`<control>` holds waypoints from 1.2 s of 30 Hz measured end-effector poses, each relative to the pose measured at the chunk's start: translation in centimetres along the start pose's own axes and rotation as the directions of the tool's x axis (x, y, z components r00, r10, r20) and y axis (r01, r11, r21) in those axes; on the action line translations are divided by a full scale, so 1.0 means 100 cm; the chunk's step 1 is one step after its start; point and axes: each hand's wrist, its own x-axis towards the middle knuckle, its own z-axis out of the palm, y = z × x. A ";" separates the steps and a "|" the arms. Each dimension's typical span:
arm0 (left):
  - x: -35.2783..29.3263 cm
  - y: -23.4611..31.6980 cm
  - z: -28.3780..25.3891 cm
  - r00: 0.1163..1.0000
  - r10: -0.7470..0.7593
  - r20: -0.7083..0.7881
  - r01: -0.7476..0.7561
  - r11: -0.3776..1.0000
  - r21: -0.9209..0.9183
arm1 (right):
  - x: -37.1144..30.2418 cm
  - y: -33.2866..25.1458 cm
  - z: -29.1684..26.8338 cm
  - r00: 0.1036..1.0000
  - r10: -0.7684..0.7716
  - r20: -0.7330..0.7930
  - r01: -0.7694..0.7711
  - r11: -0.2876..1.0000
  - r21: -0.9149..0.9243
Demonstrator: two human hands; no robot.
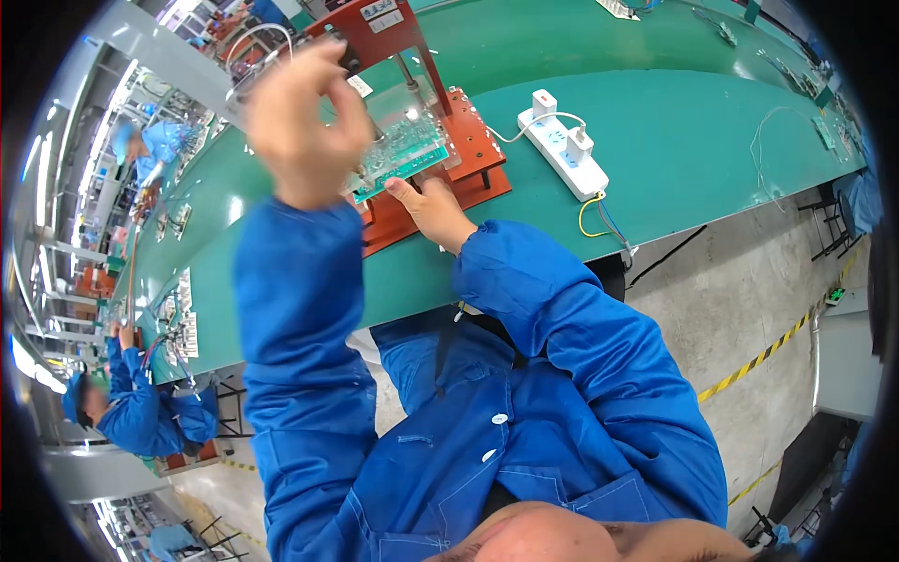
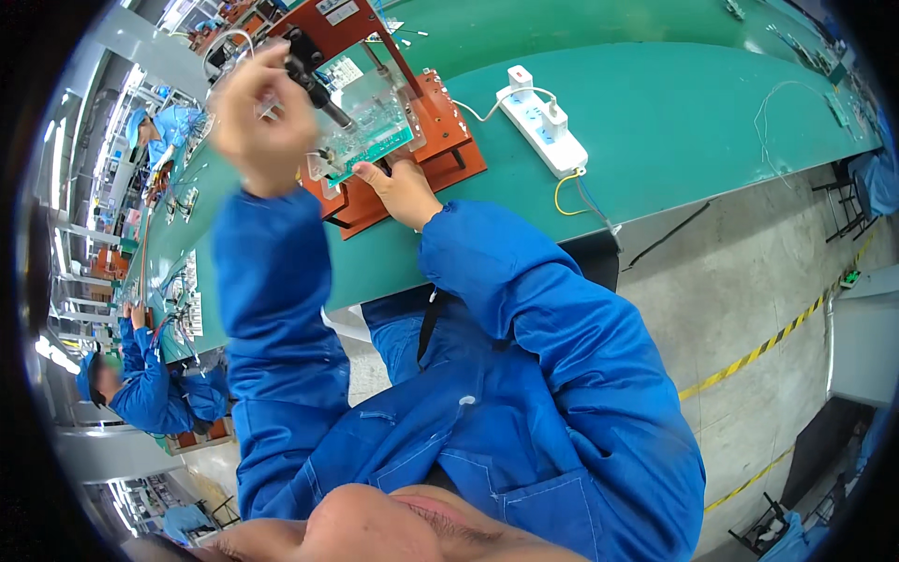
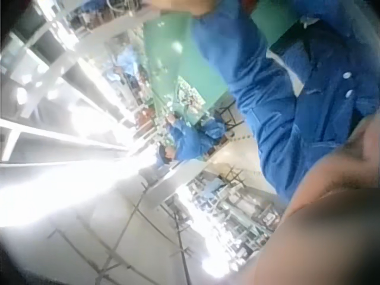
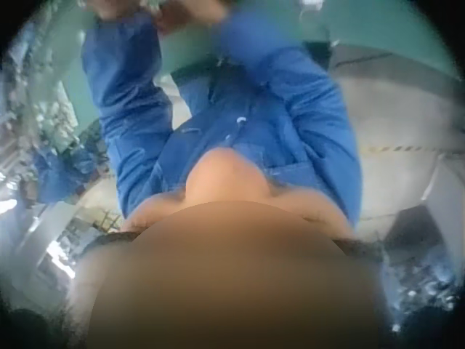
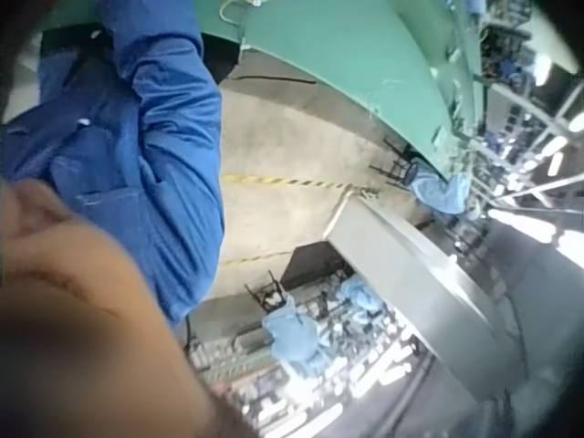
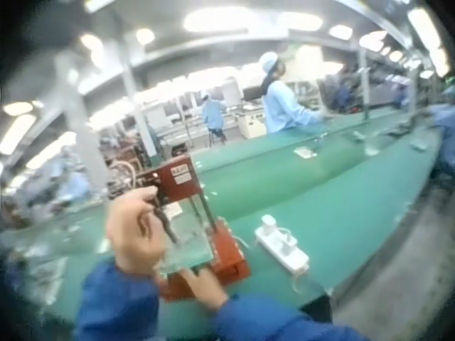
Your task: Testing circuit boards using a manual press fixture and inspecting components on a production line.
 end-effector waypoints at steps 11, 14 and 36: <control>-0.189 0.047 -0.171 0.528 -0.780 0.336 0.534 0.613 0.583 | -0.093 -0.029 -0.004 0.832 -0.515 0.207 0.498 0.528 -0.687; -0.207 0.036 -0.176 0.183 -0.916 0.357 0.819 0.343 0.460 | -0.089 -0.024 0.025 0.858 -0.315 0.405 0.510 0.605 -0.611; -0.242 -0.013 -0.171 -0.217 -0.804 0.553 0.946 -0.314 -0.086 | -0.015 0.048 0.142 0.901 -0.297 0.317 0.430 0.710 -0.558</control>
